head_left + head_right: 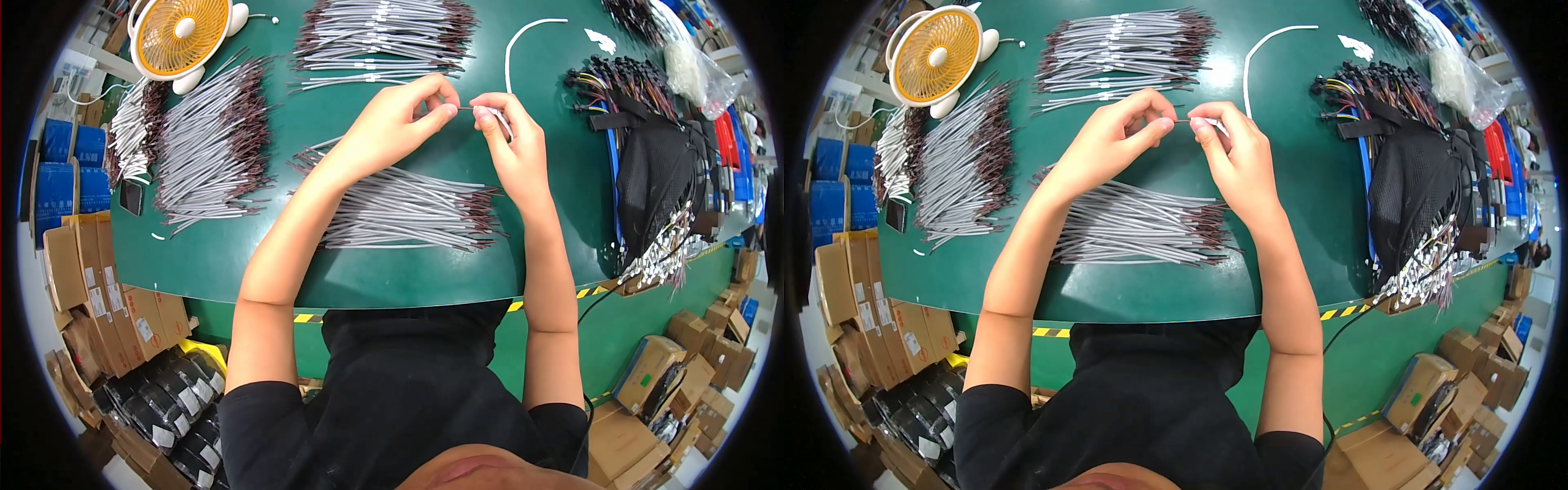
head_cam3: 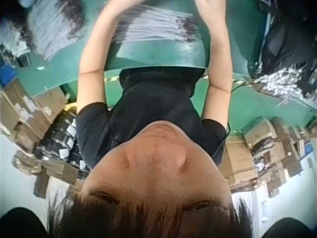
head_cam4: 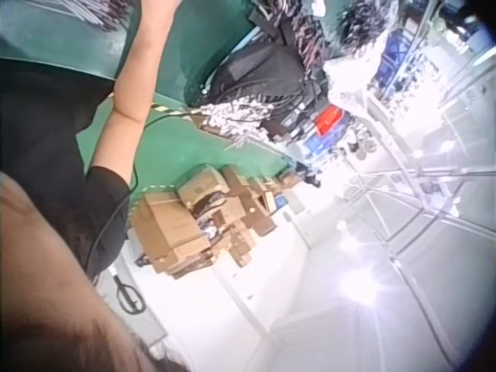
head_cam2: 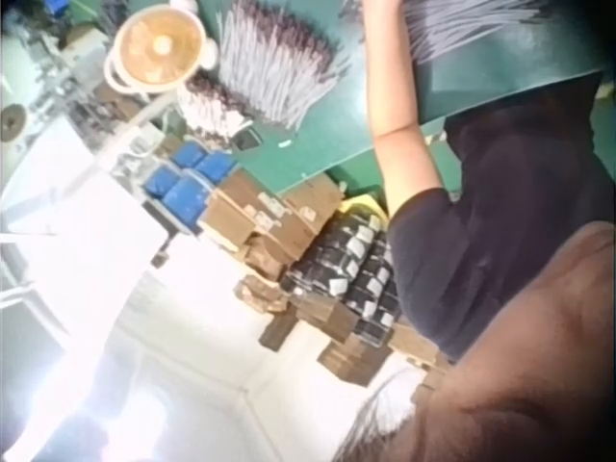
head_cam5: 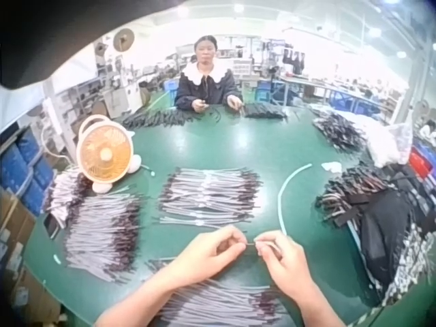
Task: The person threads small electronic components onto individual wires by hand at an assembly workbench.
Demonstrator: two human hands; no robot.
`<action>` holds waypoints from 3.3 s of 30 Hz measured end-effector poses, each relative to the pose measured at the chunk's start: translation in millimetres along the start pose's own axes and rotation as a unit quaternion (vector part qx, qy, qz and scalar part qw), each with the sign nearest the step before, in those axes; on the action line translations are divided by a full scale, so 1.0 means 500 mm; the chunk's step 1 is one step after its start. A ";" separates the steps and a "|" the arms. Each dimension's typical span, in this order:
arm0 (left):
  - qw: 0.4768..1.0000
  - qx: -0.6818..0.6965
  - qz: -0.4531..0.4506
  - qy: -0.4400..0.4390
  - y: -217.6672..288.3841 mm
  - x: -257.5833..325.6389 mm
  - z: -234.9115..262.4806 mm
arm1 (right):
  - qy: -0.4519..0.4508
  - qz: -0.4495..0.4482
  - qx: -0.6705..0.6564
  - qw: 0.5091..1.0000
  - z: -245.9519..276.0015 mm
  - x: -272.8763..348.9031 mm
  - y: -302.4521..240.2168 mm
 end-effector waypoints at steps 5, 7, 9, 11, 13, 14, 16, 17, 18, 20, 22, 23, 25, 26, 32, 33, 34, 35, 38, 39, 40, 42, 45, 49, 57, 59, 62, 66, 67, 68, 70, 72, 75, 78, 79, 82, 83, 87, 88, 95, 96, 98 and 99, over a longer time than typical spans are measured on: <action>1.000 -0.025 -0.007 -0.006 0.005 0.001 -0.002 | 0.001 -0.008 0.013 1.000 -0.001 0.001 -0.006; 1.000 -0.026 -0.011 -0.009 0.004 0.000 -0.003 | 0.004 -0.014 0.004 1.000 0.000 0.003 -0.001; 0.999 -0.029 -0.015 -0.011 0.000 0.001 -0.007 | -0.044 -0.005 0.014 0.999 -0.011 0.003 0.003; 0.988 -0.125 -0.090 0.022 0.006 0.007 -0.012 | -0.068 0.014 0.022 0.997 -0.021 0.001 0.001; 0.975 -0.195 -0.099 0.031 0.010 0.010 -0.022 | -0.105 0.028 0.022 0.994 -0.031 0.003 0.000; 0.958 -0.265 -0.106 0.041 0.015 0.012 -0.027 | -0.104 0.027 0.023 0.994 -0.032 0.005 -0.001; 0.947 -0.305 -0.095 0.032 0.017 0.009 -0.029 | -0.090 0.017 0.000 0.996 -0.029 0.008 0.001; 0.936 -0.327 -0.120 0.046 0.025 0.011 -0.028 | -0.089 0.017 0.000 0.996 -0.025 0.008 0.000; 0.924 -0.348 -0.144 0.059 0.032 0.013 -0.028 | -0.098 0.007 0.013 0.995 -0.022 0.008 0.001; 0.914 -0.365 -0.163 0.066 0.036 0.013 -0.030 | -0.105 -0.002 0.026 0.994 -0.020 0.008 0.003; 0.903 -0.382 -0.182 0.072 0.038 0.014 -0.034 | -0.094 0.031 0.036 0.994 -0.021 0.009 0.002; 0.907 -0.373 -0.180 0.078 0.037 0.015 -0.034 | -0.094 0.031 0.036 0.994 -0.017 0.009 0.000; 0.911 -0.362 -0.179 0.084 0.042 0.016 -0.037 | -0.095 0.029 0.058 0.993 -0.004 0.006 -0.011; 0.925 -0.327 -0.175 0.086 0.045 0.016 -0.038 | -0.095 0.029 0.059 0.993 -0.004 0.006 -0.012; 0.961 -0.256 -0.090 0.061 0.038 0.011 -0.011 | 0.032 0.065 0.131 0.989 0.052 0.006 -0.020; 0.965 -0.249 -0.058 0.054 0.033 0.008 -0.004 | 0.052 0.043 0.053 0.996 0.069 0.004 -0.011; 0.965 -0.249 -0.058 0.054 0.034 0.008 -0.006 | 0.072 0.021 -0.025 0.997 0.079 0.004 -0.004; 0.969 -0.231 -0.069 0.054 0.036 0.008 -0.011 | 0.056 0.029 0.033 0.997 0.068 0.004 -0.009; 0.973 -0.210 -0.090 0.034 0.024 0.008 -0.026 | 0.014 0.128 0.120 0.984 0.005 0.000 -0.025; 0.973 -0.206 -0.100 0.026 0.027 0.010 -0.030 | 0.013 0.123 0.151 0.981 0.001 0.000 -0.024; 0.973 -0.201 -0.111 0.017 0.029 0.011 -0.033 | 0.012 0.118 0.182 0.976 0.000 0.000 -0.023; 0.970 -0.207 -0.128 0.023 0.028 0.007 -0.028 | 0.034 0.115 0.194 0.974 0.010 -0.002 -0.023; 0.970 -0.192 -0.142 0.044 0.028 0.008 -0.020 | 0.055 0.110 0.192 0.974 0.011 0.002 -0.026; 0.972 -0.190 -0.132 0.050 0.039 0.010 -0.026 | 0.047 0.130 0.179 0.974 0.007 0.003 -0.029; 0.955 -0.218 -0.184 0.082 0.032 0.011 -0.029 | 0.041 0.135 0.188 0.972 0.009 0.003 -0.033; 0.958 -0.207 -0.182 0.084 0.034 0.011 -0.027 | 0.049 0.135 0.189 0.971 0.012 0.002 -0.031; 0.960 -0.188 -0.186 0.088 0.034 0.010 -0.025 | 0.058 0.140 0.195 0.969 0.012 0.003 -0.033; 0.952 -0.218 -0.198 0.089 0.043 0.011 -0.023 | 0.073 0.117 0.192 0.972 0.011 0.005 -0.024; 0.952 -0.218 -0.198 0.089 0.041 0.011 -0.024 | 0.084 0.102 0.194 0.972 0.013 0.005 -0.020; 0.947 -0.219 -0.209 0.107 0.042 0.012 -0.023 | 0.084 0.102 0.194 0.972 0.013 0.005 -0.022; 0.942 -0.222 -0.220 0.124 0.043 0.015 -0.020 | 0.084 0.062 0.160 0.982 0.017 0.005 -0.014; 0.946 -0.221 -0.207 0.120 0.042 0.014 -0.015 | 0.094 0.068 0.160 0.980 0.019 0.004 -0.010; 0.948 -0.222 -0.194 0.118 0.031 0.008 0.004 | 0.107 0.029 0.119 0.987 0.036 -0.002 0.001; 0.958 -0.230 -0.136 0.108 0.011 0.002 0.036 | 0.128 -0.001 0.078 0.989 0.055 -0.009 0.022; 0.959 -0.240 -0.114 0.099 0.003 0.000 0.044 | 0.124 -0.018 0.090 0.988 0.059 -0.011 0.033; 0.948 -0.289 -0.102 0.086 -0.011 -0.001 0.065 | 0.125 -0.043 0.106 0.986 0.058 -0.013 0.044; 0.949 -0.292 -0.090 0.082 -0.017 -0.001 0.072 | 0.128 -0.048 0.111 0.984 0.057 -0.013 0.046; 0.951 -0.291 -0.078 0.069 -0.041 -0.002 0.094 | 0.122 -0.063 0.121 0.983 0.057 -0.012 0.060; 0.951 -0.292 -0.078 0.069 -0.046 -0.001 0.099 | 0.105 -0.071 0.122 0.984 0.049 -0.013 0.058; 0.886 -0.424 -0.083 0.165 -0.082 0.009 0.129 | 0.087 -0.087 0.112 0.986 0.049 -0.013 0.081; 0.886 -0.425 -0.083 0.165 -0.072 0.010 0.123 | 0.087 -0.086 0.111 0.986 0.050 -0.013 0.081; 0.906 -0.402 -0.081 0.108 -0.056 0.002 0.093 | 0.085 -0.079 0.112 0.987 0.050 -0.015 0.077; 0.933 -0.352 -0.069 0.033 -0.045 -0.006 0.055 | 0.087 -0.081 0.114 0.986 0.051 -0.013 0.084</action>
Point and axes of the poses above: each hand's wrist, its own x-axis away from the middle knuckle, its own z-axis out of the back of the hand, y = z × x, the point moved 6 cm from there along -x, towards the middle knuckle, and after that the axes turned 5 degrees about -y, right-handed, at the moved point
